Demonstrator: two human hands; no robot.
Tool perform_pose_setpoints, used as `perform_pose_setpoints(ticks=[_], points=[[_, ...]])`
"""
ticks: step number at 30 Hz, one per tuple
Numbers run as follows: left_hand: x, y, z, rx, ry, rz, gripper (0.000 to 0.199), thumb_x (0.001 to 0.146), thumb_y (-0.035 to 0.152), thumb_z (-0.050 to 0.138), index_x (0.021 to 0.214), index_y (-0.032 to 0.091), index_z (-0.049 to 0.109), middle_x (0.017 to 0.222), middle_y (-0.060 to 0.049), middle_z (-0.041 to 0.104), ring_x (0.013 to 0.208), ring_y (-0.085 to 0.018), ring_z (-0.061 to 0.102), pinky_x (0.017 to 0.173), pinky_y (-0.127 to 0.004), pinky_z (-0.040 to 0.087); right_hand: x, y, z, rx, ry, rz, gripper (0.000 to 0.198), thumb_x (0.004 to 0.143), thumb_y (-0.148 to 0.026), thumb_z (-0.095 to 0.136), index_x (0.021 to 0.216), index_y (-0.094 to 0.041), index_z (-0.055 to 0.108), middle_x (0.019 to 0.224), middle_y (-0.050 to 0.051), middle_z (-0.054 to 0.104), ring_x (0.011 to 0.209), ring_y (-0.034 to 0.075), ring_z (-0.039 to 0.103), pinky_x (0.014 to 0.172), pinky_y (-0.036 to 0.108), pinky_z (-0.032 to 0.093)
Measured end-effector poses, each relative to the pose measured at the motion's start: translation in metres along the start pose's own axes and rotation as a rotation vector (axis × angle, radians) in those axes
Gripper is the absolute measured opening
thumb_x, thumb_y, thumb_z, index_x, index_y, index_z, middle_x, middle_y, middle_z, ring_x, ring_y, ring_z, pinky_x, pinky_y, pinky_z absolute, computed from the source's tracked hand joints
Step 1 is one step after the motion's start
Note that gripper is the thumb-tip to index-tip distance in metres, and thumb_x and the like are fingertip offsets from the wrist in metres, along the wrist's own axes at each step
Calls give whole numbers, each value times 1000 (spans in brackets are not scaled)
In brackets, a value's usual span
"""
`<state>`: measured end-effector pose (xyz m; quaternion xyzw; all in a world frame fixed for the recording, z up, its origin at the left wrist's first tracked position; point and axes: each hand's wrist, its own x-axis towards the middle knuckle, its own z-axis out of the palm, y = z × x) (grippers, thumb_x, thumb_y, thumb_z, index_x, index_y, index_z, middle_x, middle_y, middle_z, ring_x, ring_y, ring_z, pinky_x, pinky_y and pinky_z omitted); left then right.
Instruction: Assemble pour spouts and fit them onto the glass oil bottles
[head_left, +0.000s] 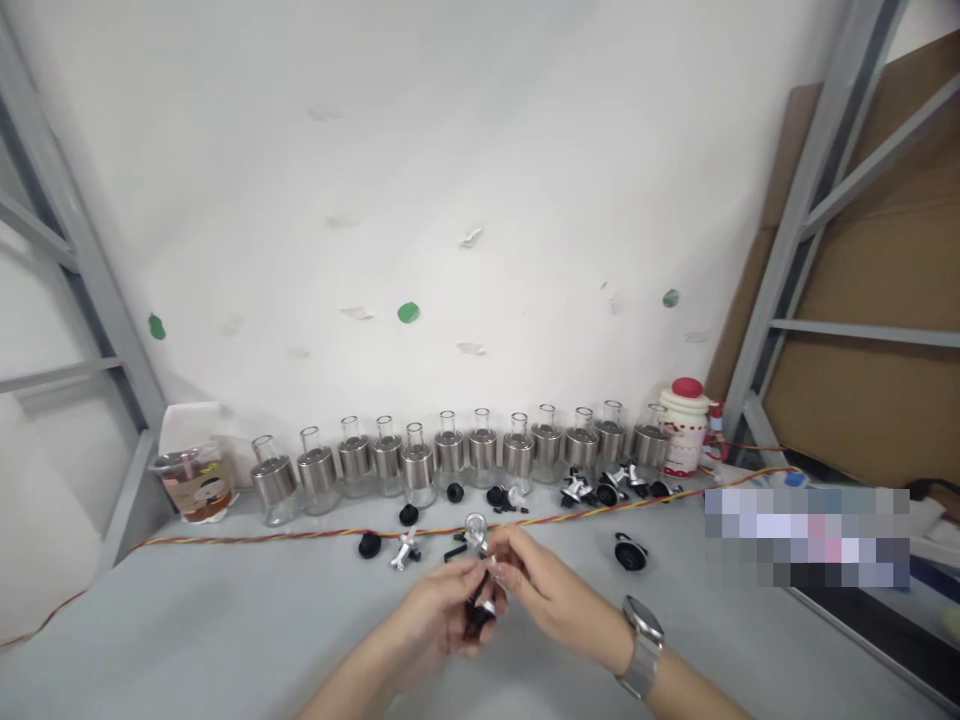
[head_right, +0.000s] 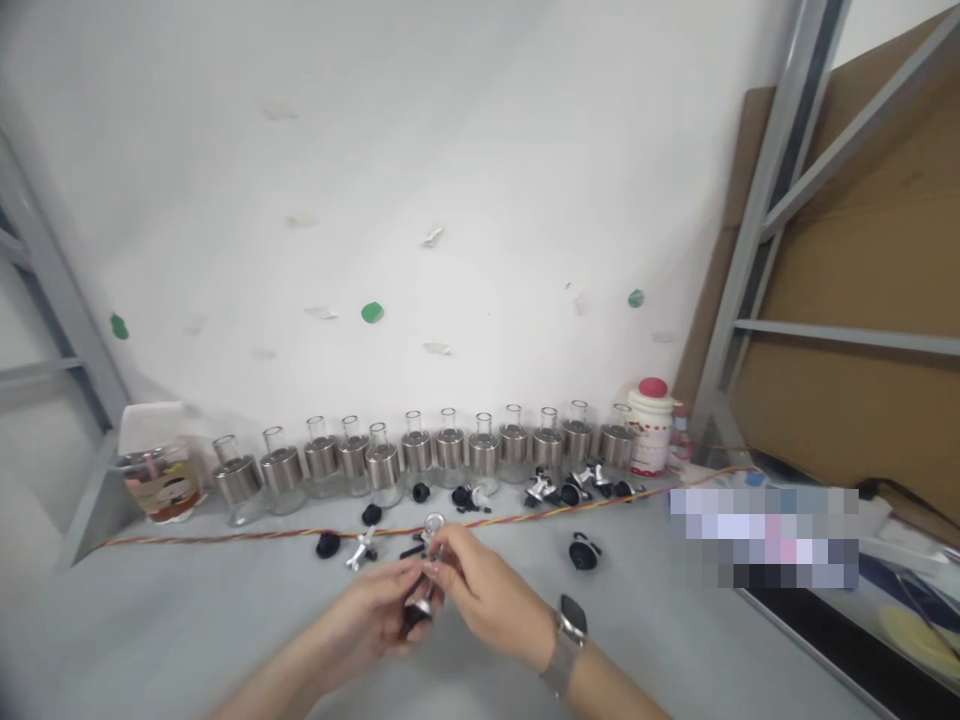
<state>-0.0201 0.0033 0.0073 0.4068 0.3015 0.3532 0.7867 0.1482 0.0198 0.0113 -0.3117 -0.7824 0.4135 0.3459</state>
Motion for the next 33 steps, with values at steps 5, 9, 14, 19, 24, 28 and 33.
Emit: perform_pose_setpoints(ticks=[5,9,14,19,24,28,33], points=[[-3,-1,3,-72,-88,-70,30,78,38,52,63,16,38,70,-2,49,44,-5,42,39,-19,10,-5,-1,4,-94,-44,-28,20,91,-33,31,105,-22,41,83,1,57,67,12,55,68,27,42],[-2,-5,-1,-68,-114,-116,31,78,38,51,61,17,36,67,-3,50,41,-6,40,38,-20,9,-5,-1,4,-271,-24,-67,19,90,-33,31,92,-22,45,82,2,55,71,14,54,67,27,41],[-1,-6,0,-110,-111,-203,32,77,39,50,60,17,35,65,-2,48,39,-5,38,38,-18,7,-5,-4,5,-364,-33,-68,14,89,-32,35,91,-21,44,83,3,57,77,16,54,67,26,39],[-1,-4,1,-112,-96,-243,31,76,36,50,58,18,34,65,-2,48,38,-5,37,37,-18,5,-6,-3,7,-315,-24,9,10,87,-29,37,89,-21,42,78,2,60,70,15,56,63,24,39],[2,-7,1,-113,-80,-250,31,74,35,50,56,18,33,65,-1,49,38,-4,38,36,-18,6,-4,3,11,-188,1,81,9,87,-30,38,87,-21,40,74,0,63,61,12,58,59,23,39],[3,-8,3,-72,-78,-217,31,73,42,50,58,17,38,67,-1,51,41,-6,42,36,-19,8,-3,5,11,-180,6,108,9,88,-30,36,87,-21,40,67,-1,63,55,12,57,59,23,39],[4,-7,6,6,-54,-231,38,72,49,48,55,17,37,64,-1,52,39,-5,42,35,-20,8,-3,6,8,-184,30,56,10,88,-30,37,88,-22,42,72,-1,61,67,14,57,62,24,39]])
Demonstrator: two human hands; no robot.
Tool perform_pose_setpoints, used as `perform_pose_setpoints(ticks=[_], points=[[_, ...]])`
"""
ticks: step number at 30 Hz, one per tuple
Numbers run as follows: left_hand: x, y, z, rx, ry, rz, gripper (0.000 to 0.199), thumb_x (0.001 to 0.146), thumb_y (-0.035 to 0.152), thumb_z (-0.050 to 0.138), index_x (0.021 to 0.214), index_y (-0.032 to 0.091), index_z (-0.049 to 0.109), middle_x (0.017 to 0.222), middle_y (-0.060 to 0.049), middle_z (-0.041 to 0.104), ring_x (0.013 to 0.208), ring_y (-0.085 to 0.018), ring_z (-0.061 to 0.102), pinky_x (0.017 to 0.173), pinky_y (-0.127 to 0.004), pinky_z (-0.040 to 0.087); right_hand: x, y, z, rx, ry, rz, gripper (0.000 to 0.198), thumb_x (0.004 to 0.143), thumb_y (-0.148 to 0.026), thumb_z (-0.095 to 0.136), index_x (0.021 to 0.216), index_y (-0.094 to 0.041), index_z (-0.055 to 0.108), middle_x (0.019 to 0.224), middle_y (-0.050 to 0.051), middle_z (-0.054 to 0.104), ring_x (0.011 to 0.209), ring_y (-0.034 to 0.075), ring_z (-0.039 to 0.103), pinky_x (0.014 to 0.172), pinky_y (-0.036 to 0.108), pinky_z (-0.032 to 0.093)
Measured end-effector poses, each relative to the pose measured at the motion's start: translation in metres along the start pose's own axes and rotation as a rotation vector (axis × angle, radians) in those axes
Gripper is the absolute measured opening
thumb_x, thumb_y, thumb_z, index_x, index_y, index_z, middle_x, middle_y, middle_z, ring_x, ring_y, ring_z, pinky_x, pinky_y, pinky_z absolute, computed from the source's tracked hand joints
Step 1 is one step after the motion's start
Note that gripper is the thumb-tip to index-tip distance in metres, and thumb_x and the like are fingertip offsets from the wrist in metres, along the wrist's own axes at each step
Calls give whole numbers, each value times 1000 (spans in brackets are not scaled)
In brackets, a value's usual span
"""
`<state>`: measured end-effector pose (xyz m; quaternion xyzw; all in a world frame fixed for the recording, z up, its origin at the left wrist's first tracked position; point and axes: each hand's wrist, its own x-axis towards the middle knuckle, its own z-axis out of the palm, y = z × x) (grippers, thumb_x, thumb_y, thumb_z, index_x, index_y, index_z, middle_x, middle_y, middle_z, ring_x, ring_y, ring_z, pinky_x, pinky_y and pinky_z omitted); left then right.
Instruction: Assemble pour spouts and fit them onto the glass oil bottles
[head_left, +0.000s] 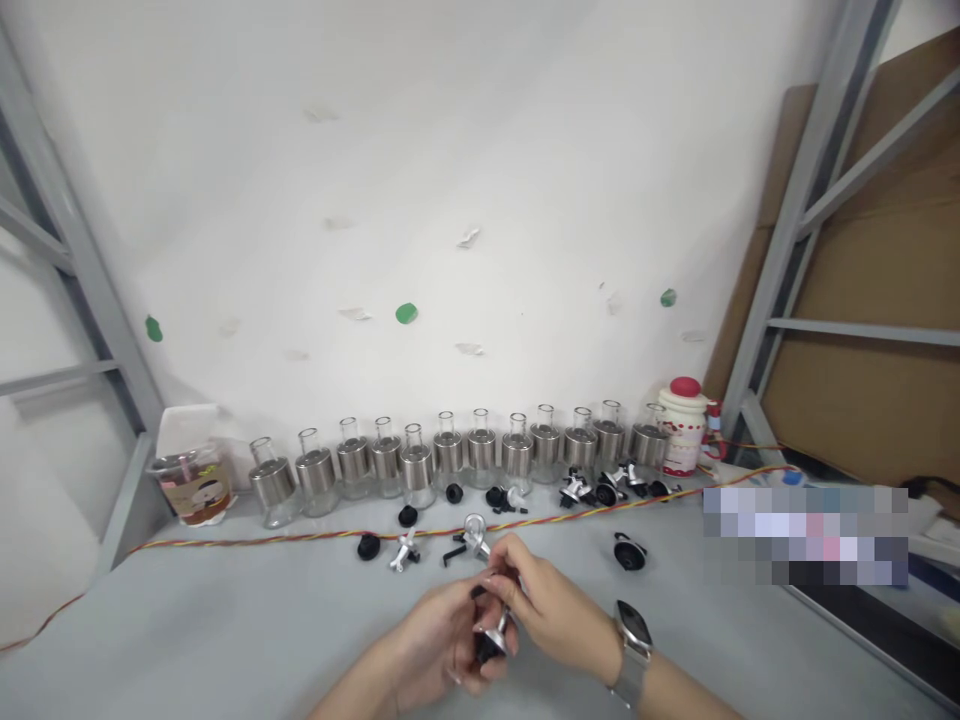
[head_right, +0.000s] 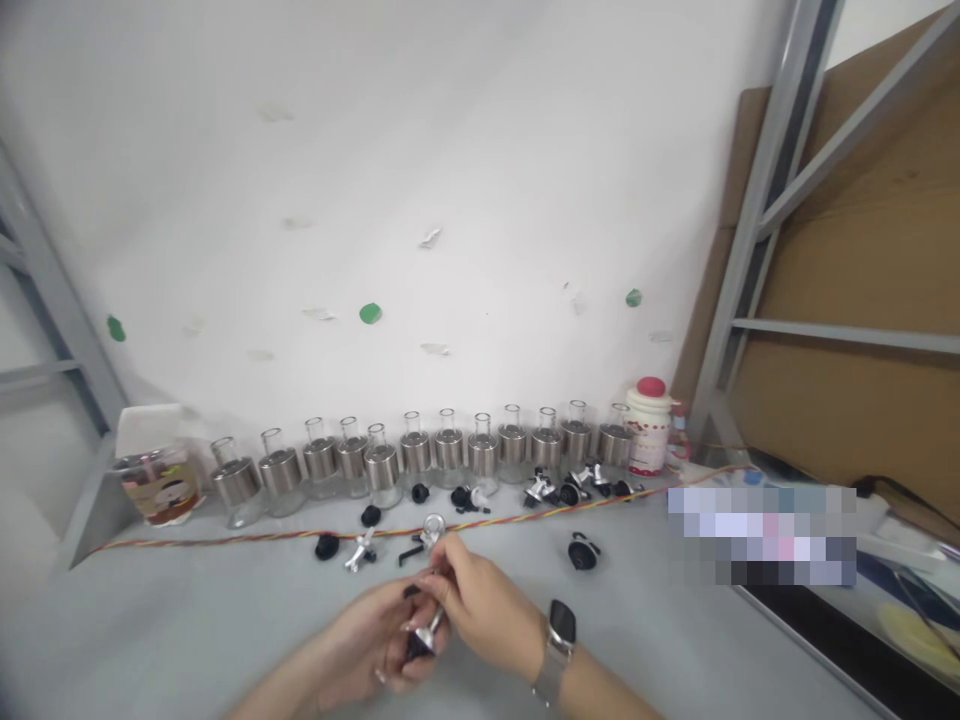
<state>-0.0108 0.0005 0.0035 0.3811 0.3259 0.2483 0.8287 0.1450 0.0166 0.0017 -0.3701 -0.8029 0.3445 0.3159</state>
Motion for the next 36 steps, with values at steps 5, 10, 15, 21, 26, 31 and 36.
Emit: perform_pose_setpoints(ticks=[5,10,15,21,26,31,36], points=[[2,-2,-1,153,55,-46,52,70,67,34,51,18,36,59,-3,56,35,-6,42,33,-21,12,2,2,0,68,27,0,15,85,-34,42,88,-20,45,75,0,57,70,14,53,65,25,39],[5,-6,-4,193,0,-48,65,65,78,22,45,18,36,56,-3,55,30,-6,42,30,-21,11,4,-2,2,278,-13,-15,21,84,-38,46,87,-18,52,76,0,56,72,13,52,67,24,41],[9,-9,-3,146,9,-14,67,66,77,23,41,17,39,53,-6,56,29,-7,43,28,-21,7,5,-1,3,326,17,-31,24,84,-41,45,81,-18,52,73,-2,53,68,12,49,65,23,39],[9,-9,3,119,137,71,65,71,71,31,45,14,48,49,-6,55,27,-5,37,30,-22,5,4,-2,3,306,82,-11,24,84,-40,45,77,-18,51,70,-1,52,67,12,48,63,23,39],[10,-9,3,80,182,53,69,63,79,25,43,15,42,48,-2,51,26,-3,33,32,-21,6,0,-6,4,107,85,-96,14,85,-31,44,82,-20,51,75,-1,52,71,13,49,68,25,40],[6,-5,0,-12,102,-52,71,56,84,22,48,16,40,53,0,49,30,-3,32,34,-20,3,2,-5,2,66,48,-112,12,84,-29,47,81,-20,53,78,0,50,73,13,49,69,25,40],[2,-4,-3,9,-2,-111,72,58,83,11,47,17,37,48,-2,47,29,-4,29,33,-20,3,4,-5,-3,170,-72,-146,13,78,-32,57,79,-19,54,81,-1,46,74,12,47,70,24,41]])
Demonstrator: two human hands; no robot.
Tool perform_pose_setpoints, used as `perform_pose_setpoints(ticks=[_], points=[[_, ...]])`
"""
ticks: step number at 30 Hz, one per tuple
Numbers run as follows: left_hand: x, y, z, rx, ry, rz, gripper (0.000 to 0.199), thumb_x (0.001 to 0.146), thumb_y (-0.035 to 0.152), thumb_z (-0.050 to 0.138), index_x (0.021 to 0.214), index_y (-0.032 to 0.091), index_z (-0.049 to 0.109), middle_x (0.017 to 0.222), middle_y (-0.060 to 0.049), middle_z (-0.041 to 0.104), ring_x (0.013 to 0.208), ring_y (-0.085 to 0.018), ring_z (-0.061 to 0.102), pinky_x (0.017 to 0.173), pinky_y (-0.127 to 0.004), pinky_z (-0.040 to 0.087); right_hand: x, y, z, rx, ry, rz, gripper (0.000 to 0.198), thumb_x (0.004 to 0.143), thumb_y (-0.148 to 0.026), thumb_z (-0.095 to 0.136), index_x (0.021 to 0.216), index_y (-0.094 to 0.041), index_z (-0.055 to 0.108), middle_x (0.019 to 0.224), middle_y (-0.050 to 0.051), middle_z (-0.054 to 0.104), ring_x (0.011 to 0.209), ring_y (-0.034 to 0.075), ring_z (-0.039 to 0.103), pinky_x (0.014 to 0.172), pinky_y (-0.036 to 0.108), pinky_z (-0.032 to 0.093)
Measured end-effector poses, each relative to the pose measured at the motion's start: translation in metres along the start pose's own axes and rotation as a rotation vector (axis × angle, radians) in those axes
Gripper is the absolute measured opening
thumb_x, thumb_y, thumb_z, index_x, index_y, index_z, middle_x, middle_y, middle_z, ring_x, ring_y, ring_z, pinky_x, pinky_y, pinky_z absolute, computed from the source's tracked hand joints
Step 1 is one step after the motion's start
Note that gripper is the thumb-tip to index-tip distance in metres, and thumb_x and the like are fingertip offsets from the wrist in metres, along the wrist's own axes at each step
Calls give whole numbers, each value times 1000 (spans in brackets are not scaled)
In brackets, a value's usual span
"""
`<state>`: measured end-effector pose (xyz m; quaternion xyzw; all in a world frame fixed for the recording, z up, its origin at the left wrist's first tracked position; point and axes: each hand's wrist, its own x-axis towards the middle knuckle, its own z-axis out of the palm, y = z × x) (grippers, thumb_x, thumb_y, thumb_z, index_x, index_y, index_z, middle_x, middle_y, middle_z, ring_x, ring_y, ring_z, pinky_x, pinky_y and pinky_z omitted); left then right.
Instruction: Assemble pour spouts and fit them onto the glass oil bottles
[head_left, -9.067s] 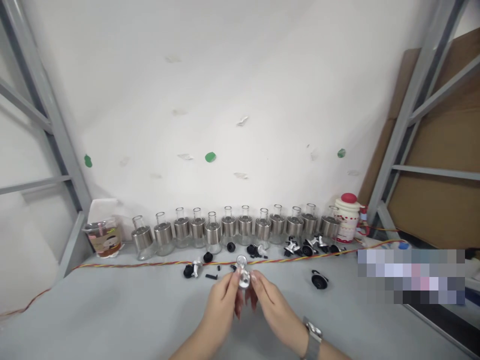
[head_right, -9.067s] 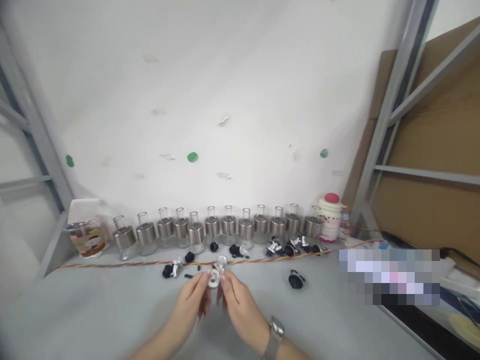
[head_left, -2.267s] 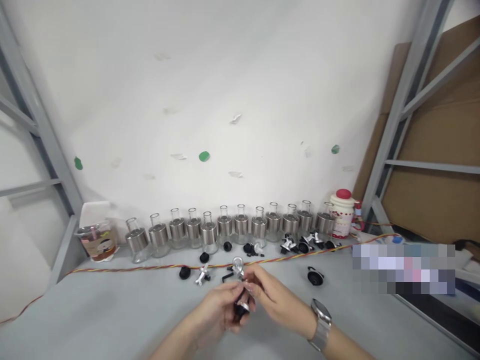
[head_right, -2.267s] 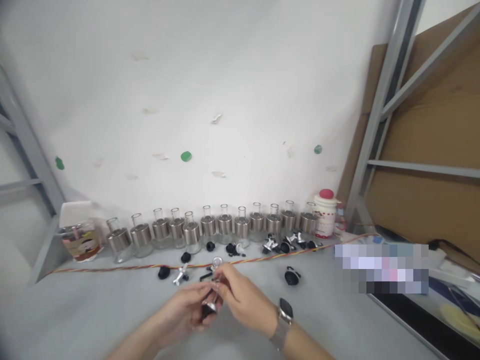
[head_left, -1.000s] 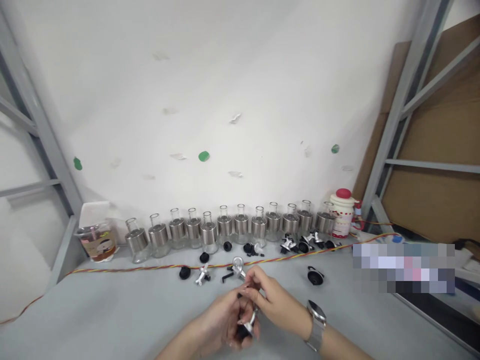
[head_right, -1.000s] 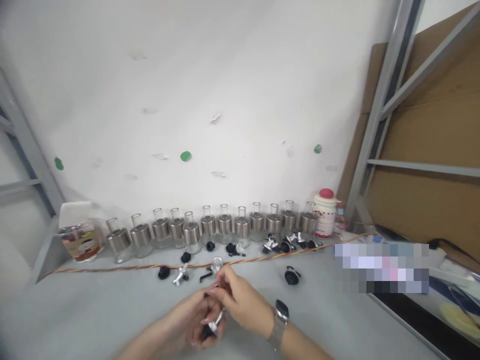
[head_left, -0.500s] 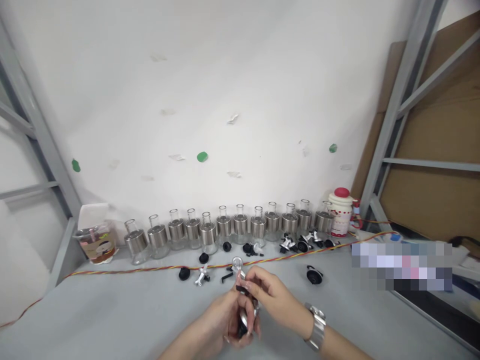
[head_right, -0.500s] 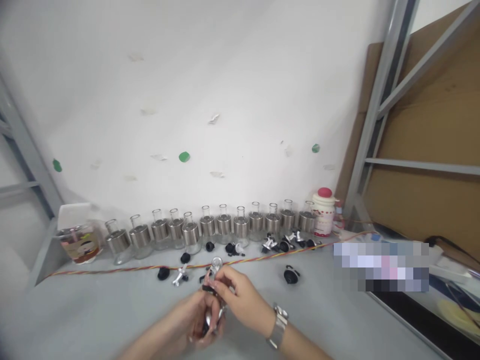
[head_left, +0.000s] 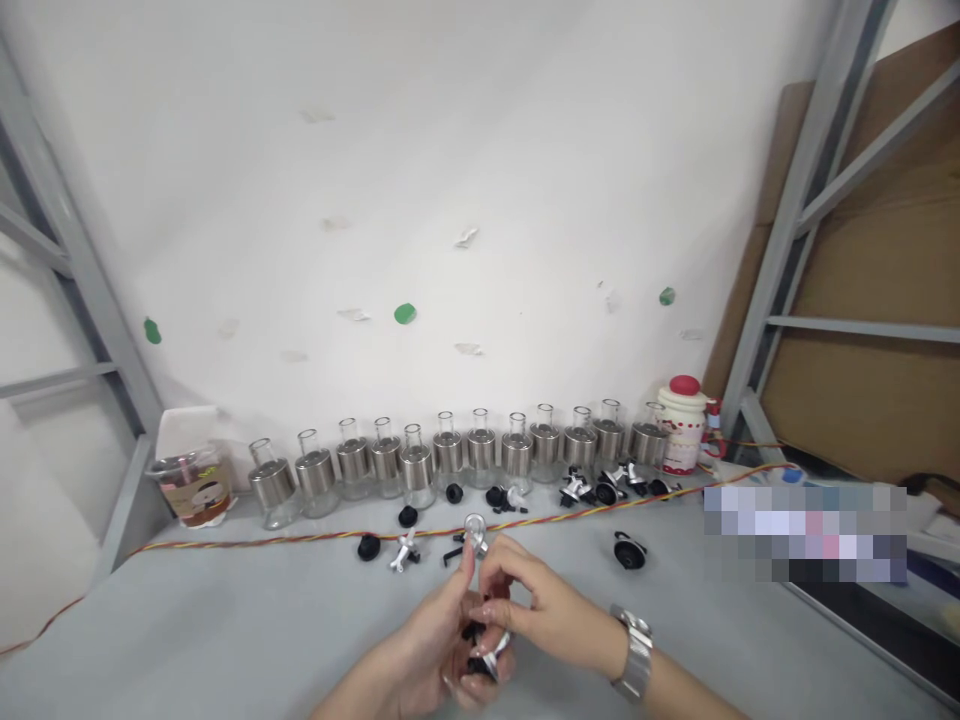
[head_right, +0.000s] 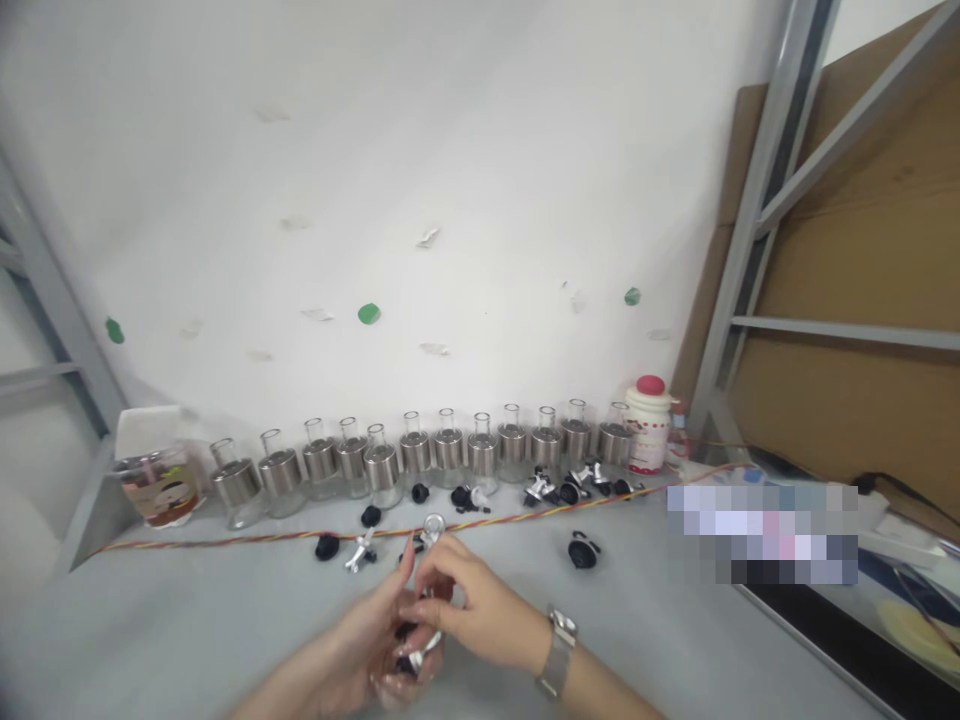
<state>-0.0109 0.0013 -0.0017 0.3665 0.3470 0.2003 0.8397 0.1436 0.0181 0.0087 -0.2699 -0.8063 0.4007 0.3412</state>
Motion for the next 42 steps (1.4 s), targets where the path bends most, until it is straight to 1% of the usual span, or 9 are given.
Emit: perform_pose_setpoints(ticks=[5,11,14,18,24,27,32,37,42], points=[[2,-2,3,-10,-23,-55,71,55,84,14,49,19,39,39,4,32,35,-9,40,32,-19,4,-1,-6,-6,9,-165,86,16,71,-33,63,75,-19,56,87,0,48,75,12,46,70,24,41],[-5,-5,4,97,-113,-8,86,58,83,11,61,10,56,57,-5,49,36,-6,37,36,-22,9,-1,-2,-5,94,-75,121,21,74,-36,59,71,-17,50,74,-2,48,66,11,43,63,23,38],[-10,-6,4,71,-189,125,71,61,76,42,81,10,59,65,-4,50,43,-6,37,39,-21,11,1,2,-7,327,-71,184,27,73,-41,59,68,-17,47,58,-6,43,51,7,38,50,20,32],[-15,-1,5,117,-142,232,45,58,27,76,96,20,54,71,2,49,42,-1,31,41,-21,9,6,3,-15,582,86,214,31,72,-43,60,64,-16,46,49,-8,40,42,5,33,44,20,25],[-14,8,8,48,49,348,32,72,31,64,97,19,47,88,-7,59,45,-4,46,40,-20,15,9,-1,-24,816,305,232,30,68,-37,66,59,-16,48,48,-8,35,46,6,30,49,21,24],[-7,7,5,10,141,436,27,73,35,63,86,15,51,89,-6,58,50,-6,53,38,-18,22,8,-1,-24,818,298,246,31,67,-41,66,60,-17,48,48,-7,36,49,7,33,50,22,22],[6,3,-3,-93,261,480,39,75,54,50,82,16,51,62,1,54,35,-9,49,26,-17,23,6,2,-19,812,185,205,32,68,-43,65,61,-16,50,53,-5,40,52,8,31,52,23,22],[3,3,4,-125,216,478,40,79,57,39,78,18,45,59,3,52,30,-7,45,23,-15,25,5,7,-10,846,128,158,32,64,-41,70,60,-15,51,56,-5,41,54,8,32,54,23,23],[-1,0,10,116,159,593,27,75,38,59,82,21,39,47,9,48,28,-5,39,25,-13,27,5,8,-5,895,123,179,29,65,-37,70,62,-16,51,59,-5,41,55,8,34,54,22,25]])
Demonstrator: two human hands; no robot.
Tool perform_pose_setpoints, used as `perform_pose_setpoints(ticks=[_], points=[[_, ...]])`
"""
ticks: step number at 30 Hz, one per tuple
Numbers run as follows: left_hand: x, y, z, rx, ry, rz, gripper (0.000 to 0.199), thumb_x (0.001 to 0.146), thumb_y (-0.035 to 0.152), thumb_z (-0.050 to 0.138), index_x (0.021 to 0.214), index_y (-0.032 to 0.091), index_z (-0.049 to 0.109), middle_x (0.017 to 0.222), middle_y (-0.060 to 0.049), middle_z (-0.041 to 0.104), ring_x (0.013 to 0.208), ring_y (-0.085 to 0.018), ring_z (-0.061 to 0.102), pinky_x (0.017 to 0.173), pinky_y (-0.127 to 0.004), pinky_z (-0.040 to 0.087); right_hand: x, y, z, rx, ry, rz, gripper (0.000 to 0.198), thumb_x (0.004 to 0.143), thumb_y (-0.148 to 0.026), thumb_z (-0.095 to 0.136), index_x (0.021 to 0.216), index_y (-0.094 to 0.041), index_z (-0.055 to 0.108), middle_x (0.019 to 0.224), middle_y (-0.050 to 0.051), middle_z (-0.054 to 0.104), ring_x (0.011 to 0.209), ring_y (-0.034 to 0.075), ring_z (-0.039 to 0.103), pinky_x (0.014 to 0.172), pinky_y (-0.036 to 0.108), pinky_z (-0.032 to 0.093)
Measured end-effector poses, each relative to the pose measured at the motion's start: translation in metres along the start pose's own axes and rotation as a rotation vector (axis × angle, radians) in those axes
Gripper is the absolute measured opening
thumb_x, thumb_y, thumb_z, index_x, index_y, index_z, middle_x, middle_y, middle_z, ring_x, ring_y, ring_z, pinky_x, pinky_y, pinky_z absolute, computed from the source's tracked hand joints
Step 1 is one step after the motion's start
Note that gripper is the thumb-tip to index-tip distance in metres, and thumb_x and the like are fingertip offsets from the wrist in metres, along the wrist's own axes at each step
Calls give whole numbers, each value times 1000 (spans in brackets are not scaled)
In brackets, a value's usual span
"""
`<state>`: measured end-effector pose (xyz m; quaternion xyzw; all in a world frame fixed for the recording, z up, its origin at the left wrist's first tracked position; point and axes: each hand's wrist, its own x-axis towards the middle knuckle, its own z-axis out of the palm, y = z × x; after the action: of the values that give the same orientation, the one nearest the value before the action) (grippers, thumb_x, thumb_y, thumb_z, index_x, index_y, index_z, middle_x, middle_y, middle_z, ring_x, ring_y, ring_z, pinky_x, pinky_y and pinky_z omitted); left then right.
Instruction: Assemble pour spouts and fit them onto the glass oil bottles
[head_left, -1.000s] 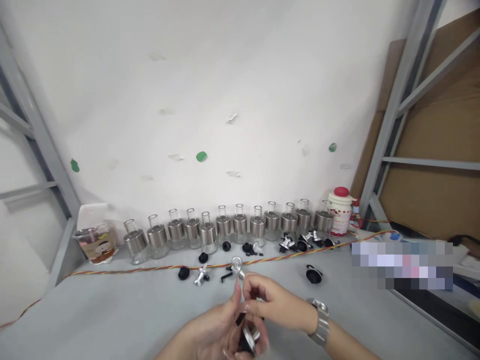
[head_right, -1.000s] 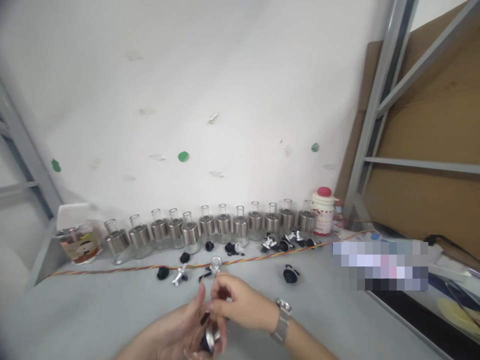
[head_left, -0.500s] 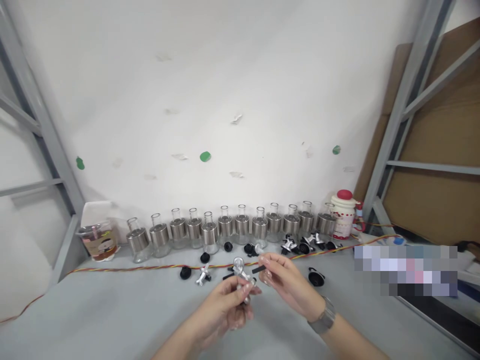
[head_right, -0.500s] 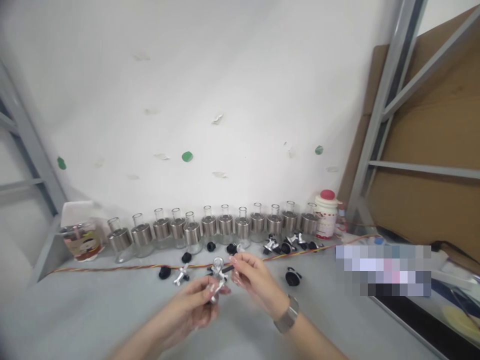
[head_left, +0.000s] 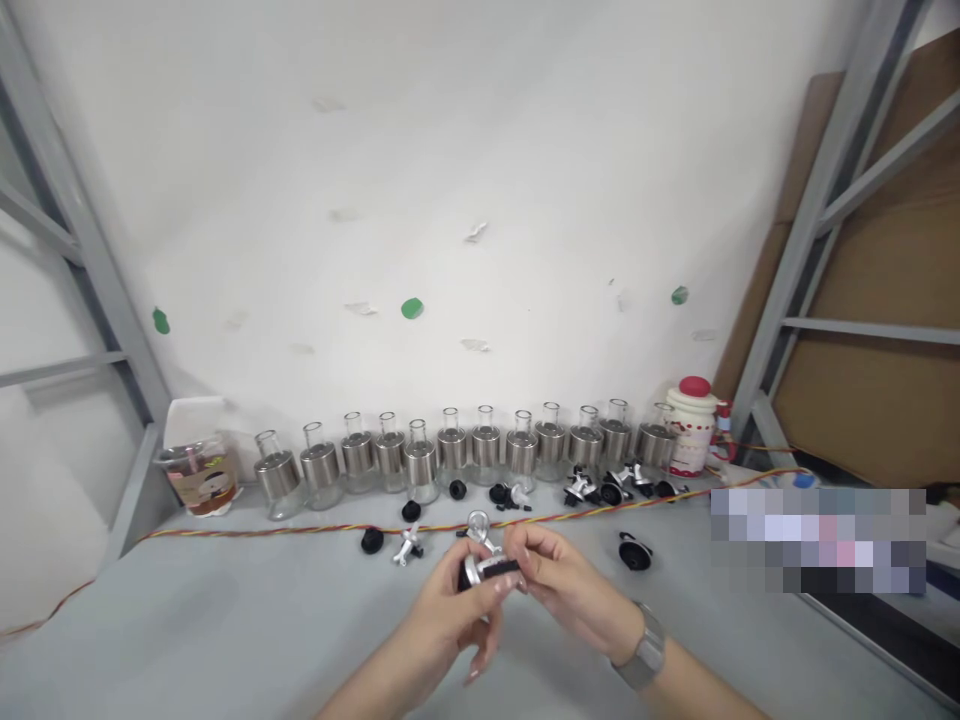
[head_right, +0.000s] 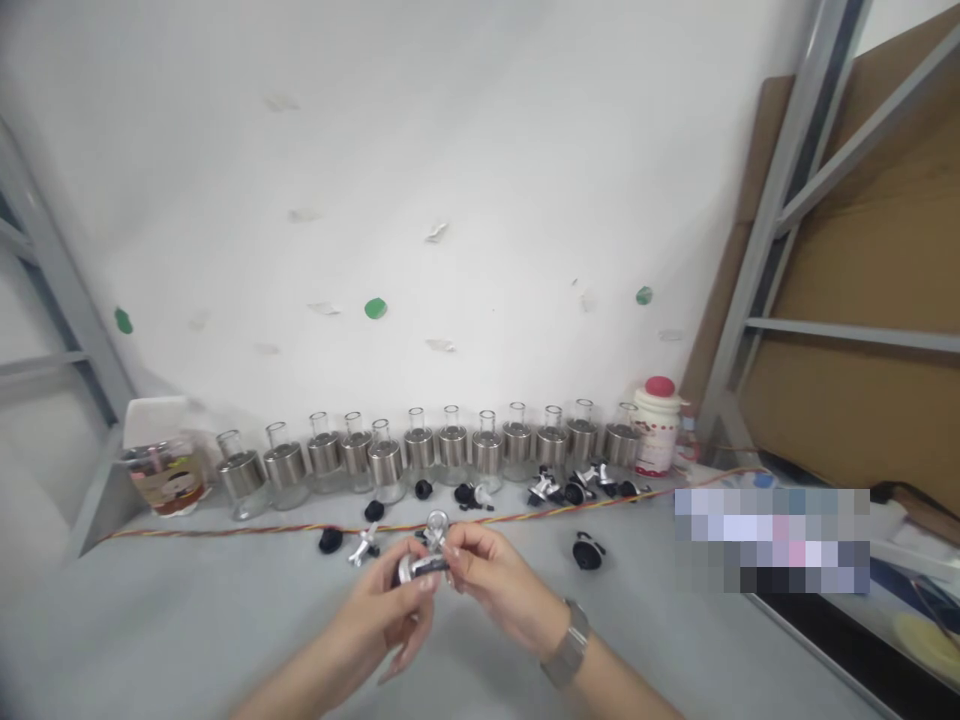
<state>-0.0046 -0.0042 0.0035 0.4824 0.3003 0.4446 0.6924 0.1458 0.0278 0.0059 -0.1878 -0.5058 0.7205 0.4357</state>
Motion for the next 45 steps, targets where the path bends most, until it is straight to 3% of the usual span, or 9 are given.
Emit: perform_pose_setpoints(ticks=[3,8,14,19,26,37,40,43,45], points=[[-3,-4,0,187,26,72,27,78,38,55,82,22,34,38,11,43,26,-6,36,25,-13,26,-2,0,1,59,-27,13,27,66,-35,70,63,-16,51,59,-5,41,55,8,34,53,21,25],[-11,-3,6,375,123,132,29,79,43,53,85,23,33,41,12,41,31,-4,33,30,-13,27,-8,0,5,156,-68,18,23,71,-33,66,65,-16,52,63,-3,42,57,8,37,54,21,26],[-15,5,10,460,134,117,31,78,47,52,84,23,34,48,11,38,35,-3,31,35,-14,27,-8,-1,7,203,-96,4,21,74,-33,63,66,-16,53,64,-3,42,56,8,37,54,22,26],[-16,6,9,514,116,152,26,80,44,51,84,22,36,59,8,39,44,-4,33,43,-16,30,-7,-3,5,126,-81,3,22,76,-32,60,66,-15,52,60,-4,41,52,7,33,51,22,23],[-18,10,10,562,88,173,21,83,42,45,82,21,41,59,7,37,48,-6,34,46,-18,30,-7,-3,6,61,-66,-2,27,75,-38,60,66,-16,48,58,-5,39,52,7,32,50,22,20],[-11,4,5,319,142,163,25,85,41,42,72,20,39,48,9,36,39,-4,29,37,-16,21,-6,0,9,-342,69,-125,27,79,-44,52,74,-19,42,54,-8,35,45,6,27,44,20,22],[-8,4,4,187,124,116,27,82,43,46,69,21,37,48,9,37,35,-4,30,34,-16,15,-8,-1,12,-510,163,-208,20,81,-39,51,79,-20,46,65,-5,43,55,8,38,52,21,31],[-6,5,4,61,110,46,30,78,44,51,67,21,34,47,9,38,33,-3,29,33,-16,13,-10,-1,13,-698,163,-297,17,85,-35,45,81,-20,49,75,0,50,71,13,47,66,25,37],[-6,6,5,-1,105,14,29,78,42,52,67,21,34,47,9,38,32,-3,28,33,-16,12,-10,0,12,-788,154,-328,18,87,-33,41,77,-19,49,74,0,50,71,14,47,67,25,37]])
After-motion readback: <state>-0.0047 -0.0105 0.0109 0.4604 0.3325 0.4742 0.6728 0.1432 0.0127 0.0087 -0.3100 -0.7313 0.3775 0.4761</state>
